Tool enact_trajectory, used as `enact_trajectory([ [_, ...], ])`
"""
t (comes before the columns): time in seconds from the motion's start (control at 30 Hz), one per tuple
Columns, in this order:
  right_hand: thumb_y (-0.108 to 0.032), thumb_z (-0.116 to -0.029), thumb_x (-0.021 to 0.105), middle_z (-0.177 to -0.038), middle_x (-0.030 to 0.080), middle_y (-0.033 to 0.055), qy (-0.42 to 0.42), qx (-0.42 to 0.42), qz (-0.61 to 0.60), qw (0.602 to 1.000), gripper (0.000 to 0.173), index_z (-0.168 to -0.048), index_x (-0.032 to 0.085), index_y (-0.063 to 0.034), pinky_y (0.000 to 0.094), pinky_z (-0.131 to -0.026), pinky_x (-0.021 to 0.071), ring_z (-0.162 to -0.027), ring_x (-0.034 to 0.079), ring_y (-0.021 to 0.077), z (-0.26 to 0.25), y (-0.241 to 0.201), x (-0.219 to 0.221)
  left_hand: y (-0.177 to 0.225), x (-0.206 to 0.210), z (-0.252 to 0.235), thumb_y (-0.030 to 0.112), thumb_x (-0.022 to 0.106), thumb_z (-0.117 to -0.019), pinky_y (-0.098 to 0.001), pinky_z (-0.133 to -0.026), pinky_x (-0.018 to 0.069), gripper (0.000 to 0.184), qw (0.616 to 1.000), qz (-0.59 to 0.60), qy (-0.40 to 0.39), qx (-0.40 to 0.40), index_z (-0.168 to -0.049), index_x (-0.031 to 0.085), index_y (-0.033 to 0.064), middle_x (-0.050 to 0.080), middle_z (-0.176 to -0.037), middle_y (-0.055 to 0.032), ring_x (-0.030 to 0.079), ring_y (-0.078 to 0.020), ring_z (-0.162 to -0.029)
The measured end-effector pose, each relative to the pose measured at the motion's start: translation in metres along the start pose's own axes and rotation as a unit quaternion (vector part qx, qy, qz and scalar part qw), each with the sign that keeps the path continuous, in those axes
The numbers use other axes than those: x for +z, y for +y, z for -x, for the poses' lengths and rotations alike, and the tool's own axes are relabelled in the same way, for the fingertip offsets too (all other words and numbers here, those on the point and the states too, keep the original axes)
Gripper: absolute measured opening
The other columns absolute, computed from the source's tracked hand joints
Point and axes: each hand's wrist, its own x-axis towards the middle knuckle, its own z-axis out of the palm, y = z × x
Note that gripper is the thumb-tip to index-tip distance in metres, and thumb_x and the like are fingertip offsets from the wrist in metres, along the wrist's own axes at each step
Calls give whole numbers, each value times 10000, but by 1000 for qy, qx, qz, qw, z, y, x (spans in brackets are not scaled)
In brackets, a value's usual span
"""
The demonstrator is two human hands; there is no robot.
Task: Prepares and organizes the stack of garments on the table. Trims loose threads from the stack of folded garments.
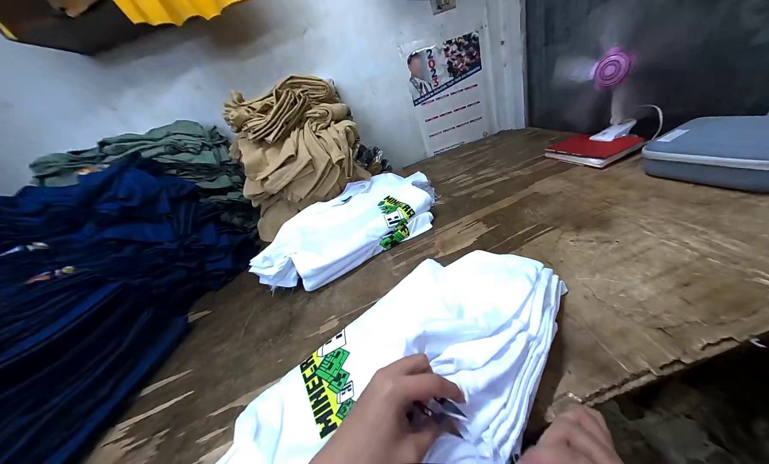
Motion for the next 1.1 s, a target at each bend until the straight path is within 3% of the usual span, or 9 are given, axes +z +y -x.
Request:
enact_trajectory([
  [0.1,-334,-998,624,-933,644,-6,56,34,-11,998,187,-968,760,-209,356,-954,434,-1000,576,122,-8,-9,15,0,13,5,142,693,-826,-322,-678,498,257,991,-122,14,57,-1026,787,273,620,-779,23,603,-127,-742],
  [0.23,-250,-1003,632,-956,643,-7,129,109,-4,986,164,-952,765,-170,318,-931,457,-1009,578,98,-16,-17,29,-7,11,7,139,656,-892,-198,-645,503,183,993,-55,95,33,-1043,750,180,612,-796,28,578,-52,-717],
  [0.37,-358,-978,645,-1061,665,81,69,205,50,975,274,-894,819,-164,535,-911,418,-1061,575,264,-32,-31,41,-7,7,7,187,708,-934,-115,-583,457,104,989,33,143,3,-1014,773,173,606,-805,46,545,21,-691],
  [0.47,-395,-860,788,-1151,653,143,73,236,35,968,241,-795,819,-165,587,-937,367,-1147,532,321,-43,-40,55,-4,10,6,190,715,-924,-116,-601,463,111,989,40,139,7,-1014,775,168,610,-802,44,553,20,-704],
  [0.53,-291,-816,837,-1120,665,104,93,236,-19,967,147,-774,817,-152,526,-958,386,-1136,541,258,-42,-39,53,0,11,6,173,719,-906,-120,-606,465,116,990,22,142,4,-1009,774,172,605,-795,45,554,16,-708],
  [0.6,-217,-846,813,-1037,676,12,111,221,-71,966,83,-788,812,-159,364,-952,466,-1084,573,138,-34,-34,44,3,9,8,180,715,-888,-150,-645,483,130,989,-23,144,-1,-1005,771,199,605,-802,55,563,0,-735],
  [0.67,-219,-888,786,-987,639,1,119,200,-75,970,117,-802,801,-141,305,-945,446,-1064,547,109,-27,-31,34,10,4,9,164,679,-889,-235,-750,502,136,989,-61,136,2,-1001,745,207,634,-867,49,598,-48,-828],
  [0.83,-291,-917,740,-1087,653,61,83,208,25,974,152,-857,808,-168,474,-974,400,-1123,538,223,-21,-31,29,35,-8,7,240,689,-944,-343,-799,443,135,981,-166,96,22,-1076,716,237,617,-870,14,580,-129,-841],
  [1.1,-316,-956,665,-1134,637,98,82,243,58,965,213,-897,815,-177,533,-953,395,-1102,556,253,-23,-38,46,3,7,4,163,699,-866,-252,-720,475,165,990,-64,120,20,-989,771,246,607,-772,60,572,-57,-753],
])
